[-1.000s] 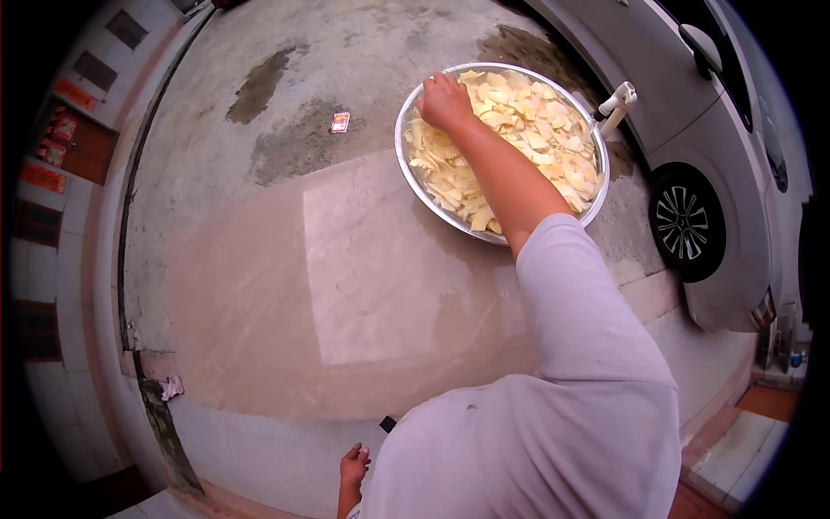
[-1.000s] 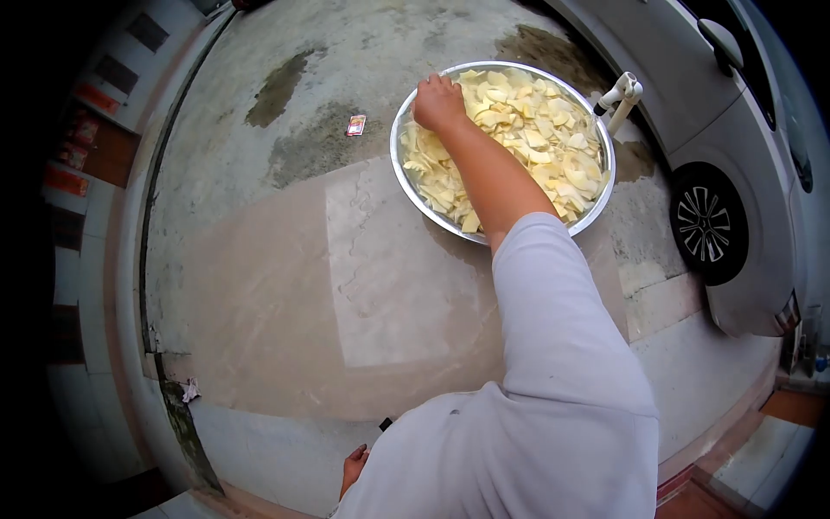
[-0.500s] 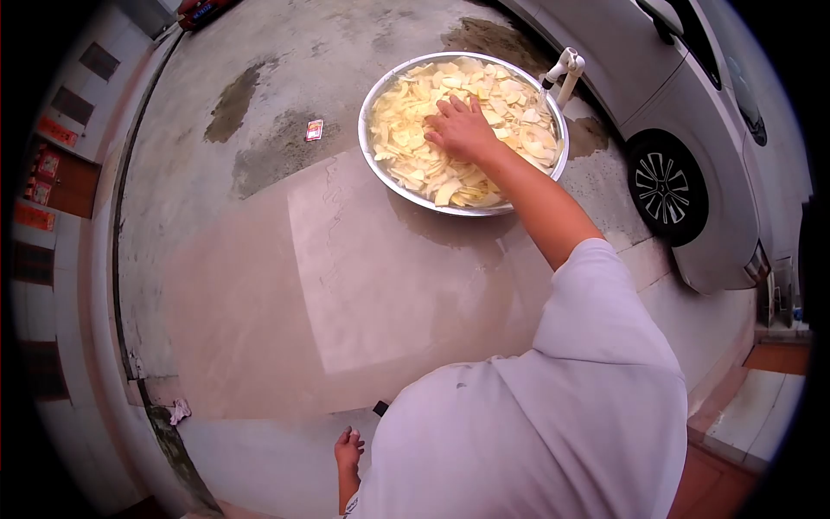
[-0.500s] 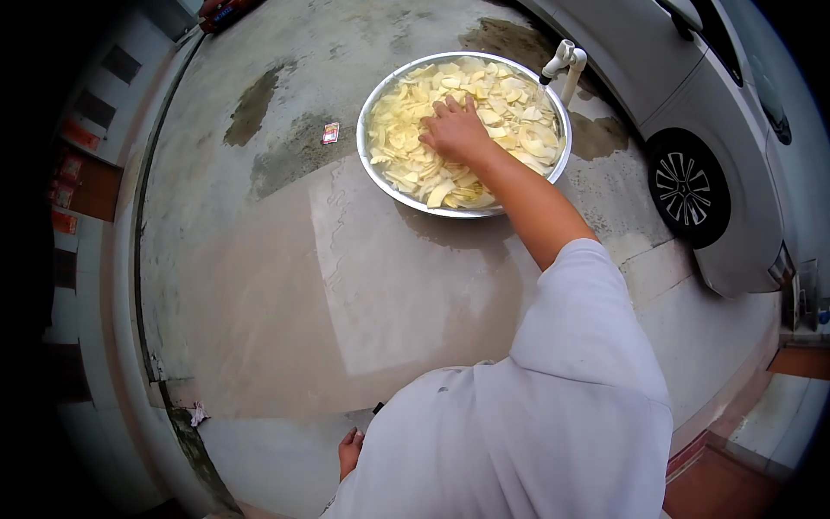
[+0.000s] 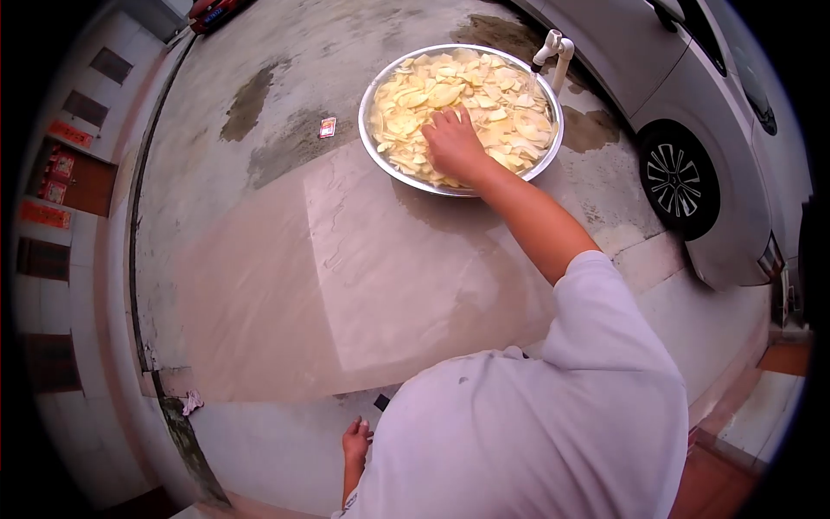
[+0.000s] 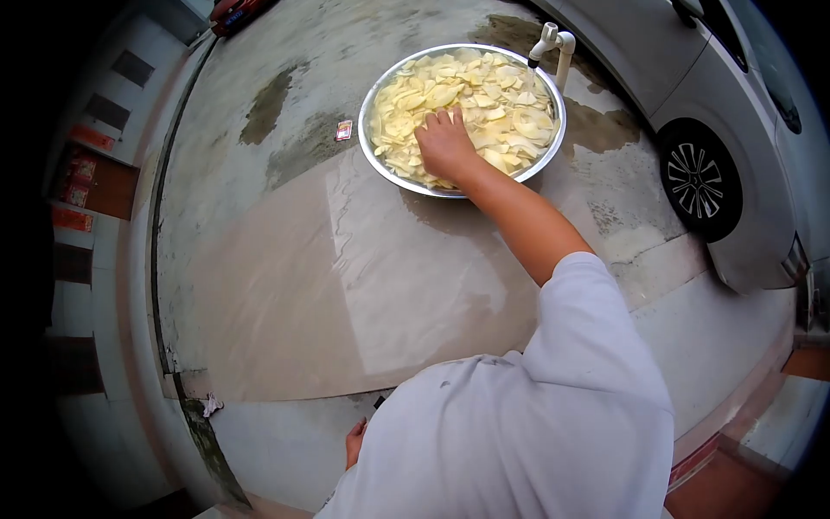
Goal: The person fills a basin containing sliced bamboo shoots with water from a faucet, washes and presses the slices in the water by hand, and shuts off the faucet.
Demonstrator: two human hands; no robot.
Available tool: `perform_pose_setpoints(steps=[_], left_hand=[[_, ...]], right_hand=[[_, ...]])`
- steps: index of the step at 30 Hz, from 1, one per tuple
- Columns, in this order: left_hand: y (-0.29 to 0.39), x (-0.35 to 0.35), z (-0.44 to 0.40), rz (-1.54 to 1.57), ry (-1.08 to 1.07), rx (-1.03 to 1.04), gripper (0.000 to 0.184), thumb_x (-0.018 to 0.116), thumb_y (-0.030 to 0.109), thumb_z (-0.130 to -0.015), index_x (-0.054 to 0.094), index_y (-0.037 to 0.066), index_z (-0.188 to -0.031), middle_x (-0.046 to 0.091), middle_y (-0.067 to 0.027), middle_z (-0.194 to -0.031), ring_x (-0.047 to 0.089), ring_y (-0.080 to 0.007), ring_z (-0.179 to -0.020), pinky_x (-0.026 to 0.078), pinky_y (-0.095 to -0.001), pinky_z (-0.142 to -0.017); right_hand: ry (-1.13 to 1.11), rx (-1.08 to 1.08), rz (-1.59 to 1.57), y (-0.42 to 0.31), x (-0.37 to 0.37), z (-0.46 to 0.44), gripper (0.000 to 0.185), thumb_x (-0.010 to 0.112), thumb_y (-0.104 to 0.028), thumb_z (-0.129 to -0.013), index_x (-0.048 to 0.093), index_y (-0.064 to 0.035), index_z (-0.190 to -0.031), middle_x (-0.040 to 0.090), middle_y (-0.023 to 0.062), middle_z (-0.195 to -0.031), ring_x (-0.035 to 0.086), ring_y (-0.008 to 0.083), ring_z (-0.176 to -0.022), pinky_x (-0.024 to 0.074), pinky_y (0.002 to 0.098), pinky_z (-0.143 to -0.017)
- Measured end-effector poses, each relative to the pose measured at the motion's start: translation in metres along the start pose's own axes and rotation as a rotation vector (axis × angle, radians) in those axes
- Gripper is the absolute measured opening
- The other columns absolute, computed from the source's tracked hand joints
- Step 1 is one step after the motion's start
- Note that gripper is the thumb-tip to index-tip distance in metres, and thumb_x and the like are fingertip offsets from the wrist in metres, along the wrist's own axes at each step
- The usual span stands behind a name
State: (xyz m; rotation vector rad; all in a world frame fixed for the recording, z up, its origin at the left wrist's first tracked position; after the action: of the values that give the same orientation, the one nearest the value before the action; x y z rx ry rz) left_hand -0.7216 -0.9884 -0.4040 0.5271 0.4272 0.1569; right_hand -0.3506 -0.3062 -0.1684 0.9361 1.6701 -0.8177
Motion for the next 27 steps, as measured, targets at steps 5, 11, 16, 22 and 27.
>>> perform_pose_setpoints(steps=[5,11,16,22,27], left_hand=[[-0.054,-0.003,-0.005,-0.016,-0.065,-0.024,0.057,0.070,0.027,-0.101,0.053,0.003,-0.151,0.071,-0.0124,-0.121,0.068,-0.0203,-0.094,0.058,-0.0368,-0.079],[-0.035,-0.003,0.019,0.082,-0.022,-0.065,0.061,0.070,0.026,-0.101,0.050,0.000,-0.152,0.069,-0.0163,-0.128,0.069,-0.0225,-0.104,0.056,-0.0340,-0.089],[-0.038,-0.008,0.012,-0.110,-0.013,-0.046,0.063,0.070,0.026,-0.101,0.049,0.000,-0.153,0.068,-0.0189,-0.135,0.068,-0.0252,-0.115,0.053,-0.0332,-0.098],[-0.064,-0.012,-0.010,0.048,-0.058,-0.050,0.061,0.070,0.026,-0.101,0.050,0.001,-0.153,0.072,-0.0156,-0.125,0.070,-0.0227,-0.104,0.057,-0.0356,-0.088],[-0.012,-0.013,0.017,-0.093,0.018,-0.075,0.060,0.070,0.027,-0.100,0.052,0.004,-0.152,0.073,-0.0115,-0.117,0.070,-0.0204,-0.091,0.058,-0.0365,-0.077]], right_hand=[[-0.004,-0.279,-0.142,-0.028,0.033,-0.025,0.040,0.065,-0.035,-0.096,0.071,-0.0133,-0.129,0.054,0.0119,-0.152,0.038,0.0387,-0.150,0.0213,0.0674,-0.122],[-0.316,-0.143,-0.062,0.014,0.015,-0.032,0.048,0.067,-0.046,-0.093,0.070,-0.0193,-0.133,0.045,0.0060,-0.162,0.033,0.0372,-0.154,0.0214,0.0644,-0.124],[-0.060,0.172,-0.158,0.079,0.008,-0.021,0.064,0.067,-0.056,-0.093,0.065,-0.0137,-0.141,0.042,0.0125,-0.164,0.034,0.0387,-0.153,0.0254,0.0643,-0.122],[-0.338,0.282,-0.258,0.105,0.004,-0.056,0.067,0.065,-0.059,-0.094,0.067,-0.0094,-0.139,0.046,0.0159,-0.159,0.037,0.0415,-0.150,0.0281,0.0637,-0.120],[0.040,0.238,-0.036,0.108,0.027,-0.050,0.057,0.068,-0.054,-0.092,0.070,-0.0158,-0.134,0.058,0.0104,-0.151,0.044,0.0349,-0.148,0.0365,0.0624,-0.117]])
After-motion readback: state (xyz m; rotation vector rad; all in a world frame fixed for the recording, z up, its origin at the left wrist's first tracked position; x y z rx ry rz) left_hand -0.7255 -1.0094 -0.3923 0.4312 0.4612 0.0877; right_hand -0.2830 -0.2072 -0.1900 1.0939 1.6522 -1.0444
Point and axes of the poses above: each hand's wrist, its own z-axis away from the middle knuckle, its own x-axis out of the palm, y = z × x, the point moved 8 cm from there along -z, towards the middle knuckle
